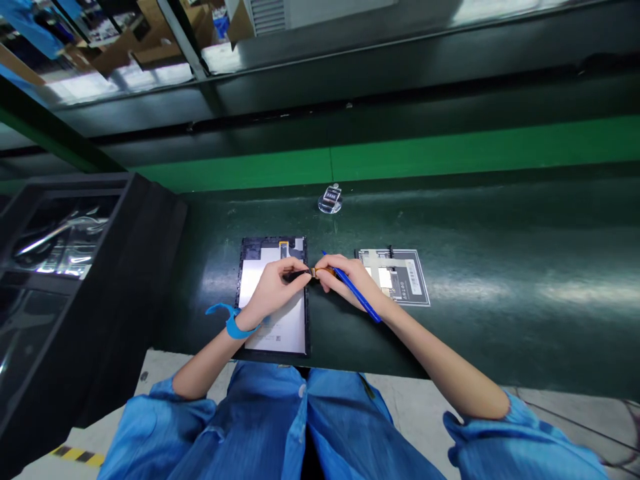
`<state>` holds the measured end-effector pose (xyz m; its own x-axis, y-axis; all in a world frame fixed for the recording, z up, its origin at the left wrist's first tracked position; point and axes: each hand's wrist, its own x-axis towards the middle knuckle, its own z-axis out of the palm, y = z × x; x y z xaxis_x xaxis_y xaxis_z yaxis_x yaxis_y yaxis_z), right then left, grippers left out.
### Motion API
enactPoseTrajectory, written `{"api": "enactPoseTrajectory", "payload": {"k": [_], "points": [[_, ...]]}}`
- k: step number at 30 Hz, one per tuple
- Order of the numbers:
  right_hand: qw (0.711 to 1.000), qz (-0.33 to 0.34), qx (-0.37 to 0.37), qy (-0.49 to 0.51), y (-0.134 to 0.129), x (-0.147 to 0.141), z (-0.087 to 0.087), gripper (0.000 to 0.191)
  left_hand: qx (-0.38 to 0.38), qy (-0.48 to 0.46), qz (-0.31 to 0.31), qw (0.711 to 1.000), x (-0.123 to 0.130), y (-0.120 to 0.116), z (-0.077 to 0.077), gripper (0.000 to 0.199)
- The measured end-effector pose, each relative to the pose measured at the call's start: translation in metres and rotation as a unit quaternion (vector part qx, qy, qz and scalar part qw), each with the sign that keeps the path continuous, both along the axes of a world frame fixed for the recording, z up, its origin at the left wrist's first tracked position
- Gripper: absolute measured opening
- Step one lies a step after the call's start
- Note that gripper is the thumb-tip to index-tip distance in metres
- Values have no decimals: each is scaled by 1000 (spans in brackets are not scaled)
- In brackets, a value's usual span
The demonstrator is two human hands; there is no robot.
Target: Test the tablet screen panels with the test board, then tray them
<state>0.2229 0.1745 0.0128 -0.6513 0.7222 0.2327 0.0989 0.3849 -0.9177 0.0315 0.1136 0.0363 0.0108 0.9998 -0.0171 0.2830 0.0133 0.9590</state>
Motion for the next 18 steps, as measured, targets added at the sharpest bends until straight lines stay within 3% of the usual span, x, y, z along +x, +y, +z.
{"api": "enactPoseTrajectory", "payload": {"k": [2, 4, 6, 8, 9, 11, 13, 16, 18], "points": [[999, -22, -26, 18, 1, 2, 3, 23, 60, 21, 28, 998, -12, -15, 2, 12], [996, -55, -57, 41, 3, 4, 5, 19, 129, 69, -15, 989, -25, -37, 2, 20], [991, -88, -78, 56, 4, 6, 6, 18, 136, 191, -120, 965, -35, -62, -4, 62], [988, -110, -94, 59, 6, 8, 5, 19, 83, 347, -204, 912, -38, -87, -14, 115], [986, -118, -99, 58, 6, 8, 4, 20, 68, 406, -230, 882, -37, -99, -21, 126], [985, -131, -103, 47, 7, 8, 5, 22, 40, 498, -240, 833, -32, -121, -34, 125], [984, -151, -88, 24, 8, 9, 7, 25, 34, 546, -236, 803, -28, -139, -44, 110], [979, -202, -33, -20, 10, 13, 6, 24, 91, 573, -212, 787, -31, -158, -48, 79], [973, -229, 3, -35, 14, 16, -1, 19, 169, 575, -178, 781, -41, -163, -40, 56]]}}
